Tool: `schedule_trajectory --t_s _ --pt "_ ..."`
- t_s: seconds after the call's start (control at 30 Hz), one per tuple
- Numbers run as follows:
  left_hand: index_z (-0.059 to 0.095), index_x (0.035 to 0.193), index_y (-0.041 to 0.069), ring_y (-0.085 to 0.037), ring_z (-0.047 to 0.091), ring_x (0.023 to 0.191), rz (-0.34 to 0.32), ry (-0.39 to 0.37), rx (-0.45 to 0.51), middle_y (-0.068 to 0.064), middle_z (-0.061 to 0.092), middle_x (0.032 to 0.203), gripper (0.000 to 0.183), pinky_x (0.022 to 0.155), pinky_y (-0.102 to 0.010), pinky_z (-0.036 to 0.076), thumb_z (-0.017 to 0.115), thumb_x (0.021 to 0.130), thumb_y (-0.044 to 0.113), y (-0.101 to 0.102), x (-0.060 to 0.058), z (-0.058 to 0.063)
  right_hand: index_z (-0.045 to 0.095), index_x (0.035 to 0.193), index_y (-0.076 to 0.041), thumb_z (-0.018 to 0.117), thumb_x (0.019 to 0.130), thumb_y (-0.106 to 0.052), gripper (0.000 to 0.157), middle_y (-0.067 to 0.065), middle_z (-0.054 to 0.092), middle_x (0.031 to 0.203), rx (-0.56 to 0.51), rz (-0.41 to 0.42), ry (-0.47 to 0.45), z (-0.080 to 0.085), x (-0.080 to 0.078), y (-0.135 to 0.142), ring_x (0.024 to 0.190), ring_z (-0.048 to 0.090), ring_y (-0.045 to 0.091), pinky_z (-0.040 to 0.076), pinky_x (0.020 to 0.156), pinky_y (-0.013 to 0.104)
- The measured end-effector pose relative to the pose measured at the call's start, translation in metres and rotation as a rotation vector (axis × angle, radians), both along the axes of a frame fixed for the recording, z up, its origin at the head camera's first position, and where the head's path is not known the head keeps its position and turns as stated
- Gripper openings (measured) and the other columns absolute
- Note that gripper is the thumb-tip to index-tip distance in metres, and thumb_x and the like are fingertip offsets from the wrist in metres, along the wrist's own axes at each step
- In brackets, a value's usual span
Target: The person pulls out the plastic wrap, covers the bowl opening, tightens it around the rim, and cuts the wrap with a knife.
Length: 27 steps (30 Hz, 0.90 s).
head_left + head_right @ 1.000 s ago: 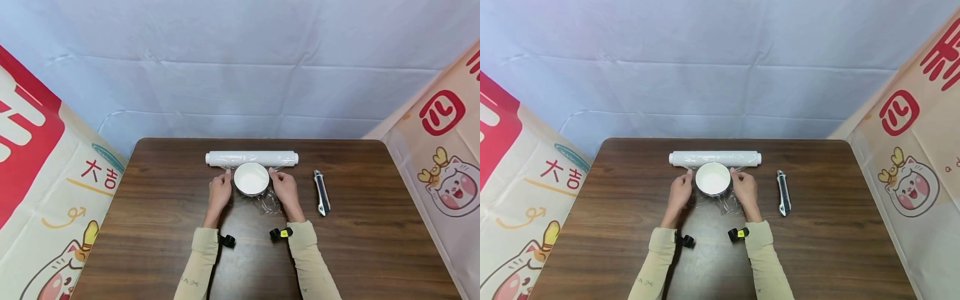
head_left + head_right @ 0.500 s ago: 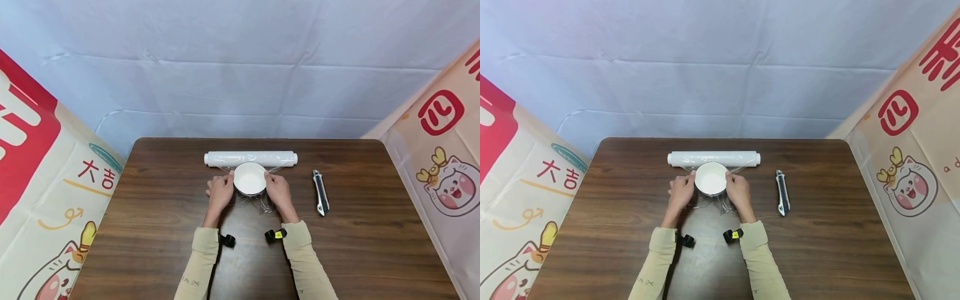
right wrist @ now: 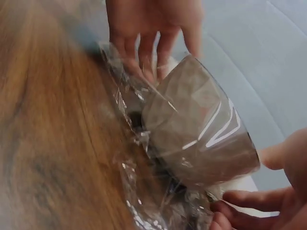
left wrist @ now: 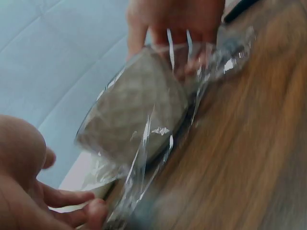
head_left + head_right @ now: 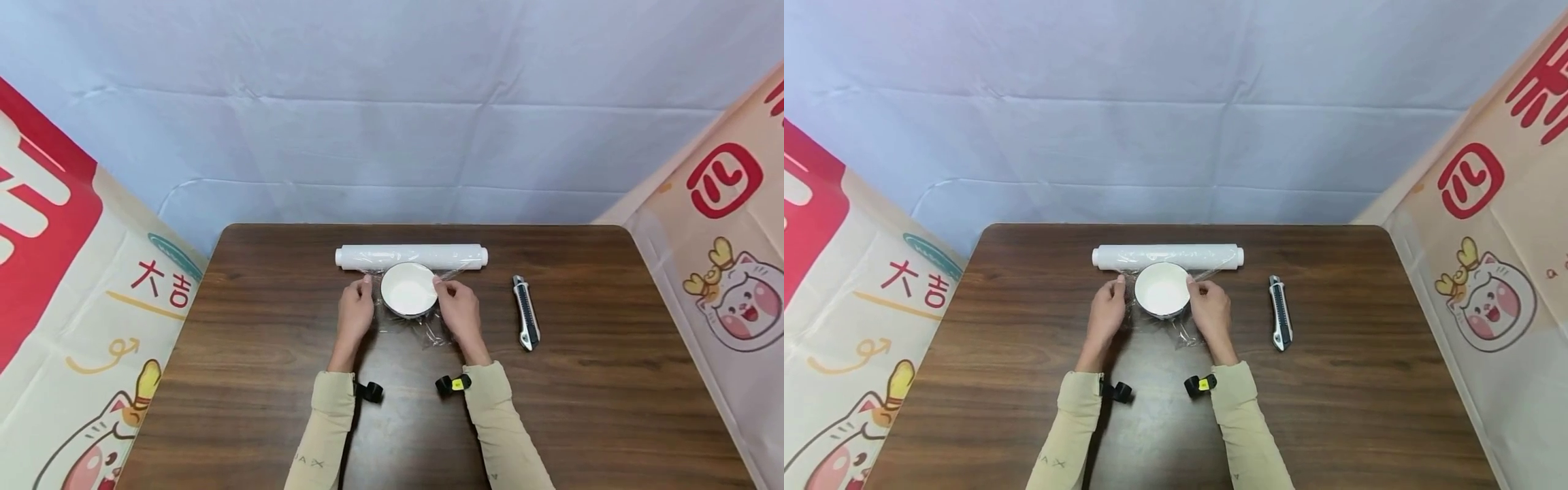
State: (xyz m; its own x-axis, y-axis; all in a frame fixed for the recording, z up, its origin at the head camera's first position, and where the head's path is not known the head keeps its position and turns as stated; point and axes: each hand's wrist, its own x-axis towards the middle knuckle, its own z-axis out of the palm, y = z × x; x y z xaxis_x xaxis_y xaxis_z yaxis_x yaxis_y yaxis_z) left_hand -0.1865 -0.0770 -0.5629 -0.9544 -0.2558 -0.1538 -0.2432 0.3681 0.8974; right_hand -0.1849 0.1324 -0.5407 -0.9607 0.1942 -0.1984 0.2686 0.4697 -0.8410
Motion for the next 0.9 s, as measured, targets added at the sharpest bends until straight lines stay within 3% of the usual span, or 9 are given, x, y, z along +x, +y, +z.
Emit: schedule_trajectory --t_s 0.1,0.2,0.3,0.37,0.43,0.63,0.73,0.83,0.9 --pt "0.062 0.075 0.007 -0.038 0.059 0.098 0.007 -0.015 -0.088 -0.023 0.063 0.09 0.057 0.09 -0.051 0.048 0.042 0.112 0.045 -0.001 0.0 -0.006 0.075 0.124 -0.006 0.048 0.108 -0.052 0.056 0.019 0.075 0.122 0.041 -0.006 0.017 0.001 0.001 0.0 0.108 0.066 0.035 0.051 0.092 0.048" --pt "0.078 0.092 0.005 -0.045 0.055 0.116 -0.068 -0.027 -0.117 -0.026 0.07 0.108 0.062 0.105 -0.061 0.038 0.04 0.111 0.049 0.005 0.004 -0.004 0.077 0.113 -0.007 0.045 0.11 -0.05 0.054 0.018 0.075 0.11 0.047 0.021 0.018 0.0 0.0 -0.002 0.095 0.063 0.031 0.048 0.082 0.04" --pt "0.081 0.111 0.005 -0.046 0.047 0.127 -0.125 -0.028 -0.129 -0.024 0.069 0.124 0.062 0.11 -0.064 0.027 0.038 0.112 0.05 0.013 0.01 0.001 0.07 0.085 -0.007 0.044 0.111 -0.045 0.053 0.015 0.065 0.082 0.034 0.025 0.025 -0.002 0.001 -0.007 0.079 0.056 0.028 0.042 0.07 0.035" --pt "0.08 0.105 0.005 -0.045 0.047 0.125 -0.129 -0.029 -0.14 -0.022 0.07 0.124 0.062 0.109 -0.061 0.027 0.036 0.113 0.048 0.018 0.012 0.004 0.056 0.071 -0.009 0.043 0.112 -0.043 0.055 0.011 0.051 0.068 0.026 0.018 0.028 -0.003 0.0 -0.01 0.071 0.05 0.027 0.038 0.065 0.034" --pt "0.078 0.096 0.006 -0.044 0.051 0.122 -0.115 -0.02 -0.175 -0.02 0.074 0.123 0.062 0.108 -0.059 0.031 0.034 0.114 0.046 0.022 0.012 0.006 0.047 0.068 -0.012 0.041 0.113 -0.042 0.054 0.009 0.043 0.066 0.029 0.024 0.027 -0.004 0.0 -0.012 0.068 0.047 0.027 0.036 0.062 0.034" --pt "0.073 0.085 0.0 -0.047 0.059 0.114 -0.113 0.017 -0.248 -0.024 0.077 0.108 0.063 0.105 -0.059 0.038 0.033 0.115 0.037 0.025 0.011 0.008 0.056 0.076 -0.011 0.038 0.113 -0.043 0.052 0.019 0.068 0.09 0.116 0.037 0.014 -0.007 -0.004 -0.013 0.086 0.062 0.032 0.045 0.071 0.039" --pt "0.074 0.085 -0.001 -0.046 0.059 0.113 -0.14 0.014 -0.259 -0.025 0.076 0.106 0.064 0.104 -0.059 0.037 0.033 0.114 0.038 0.022 0.009 0.008 0.062 0.082 -0.008 0.038 0.113 -0.043 0.052 0.022 0.072 0.101 0.128 0.05 -0.003 -0.006 -0.005 -0.01 0.095 0.066 0.036 0.049 0.078 0.046" --pt "0.076 0.093 0.001 -0.042 0.059 0.115 -0.216 -0.004 -0.282 -0.021 0.077 0.111 0.064 0.103 -0.058 0.037 0.034 0.114 0.044 0.013 0.008 0.007 0.068 0.091 -0.006 0.038 0.113 -0.044 0.053 0.023 0.073 0.113 0.1 0.085 -0.016 -0.003 -0.005 -0.005 0.105 0.067 0.039 0.051 0.089 0.053" --pt "0.076 0.098 0.004 -0.039 0.059 0.116 -0.316 -0.011 -0.299 -0.016 0.077 0.114 0.06 0.106 -0.058 0.037 0.04 0.112 0.05 0.005 0.008 0.007 0.074 0.105 -0.006 0.037 0.113 -0.049 0.057 0.02 0.072 0.126 0.061 0.12 -0.032 -0.002 -0.004 0.001 0.116 0.066 0.038 0.051 0.099 0.055"
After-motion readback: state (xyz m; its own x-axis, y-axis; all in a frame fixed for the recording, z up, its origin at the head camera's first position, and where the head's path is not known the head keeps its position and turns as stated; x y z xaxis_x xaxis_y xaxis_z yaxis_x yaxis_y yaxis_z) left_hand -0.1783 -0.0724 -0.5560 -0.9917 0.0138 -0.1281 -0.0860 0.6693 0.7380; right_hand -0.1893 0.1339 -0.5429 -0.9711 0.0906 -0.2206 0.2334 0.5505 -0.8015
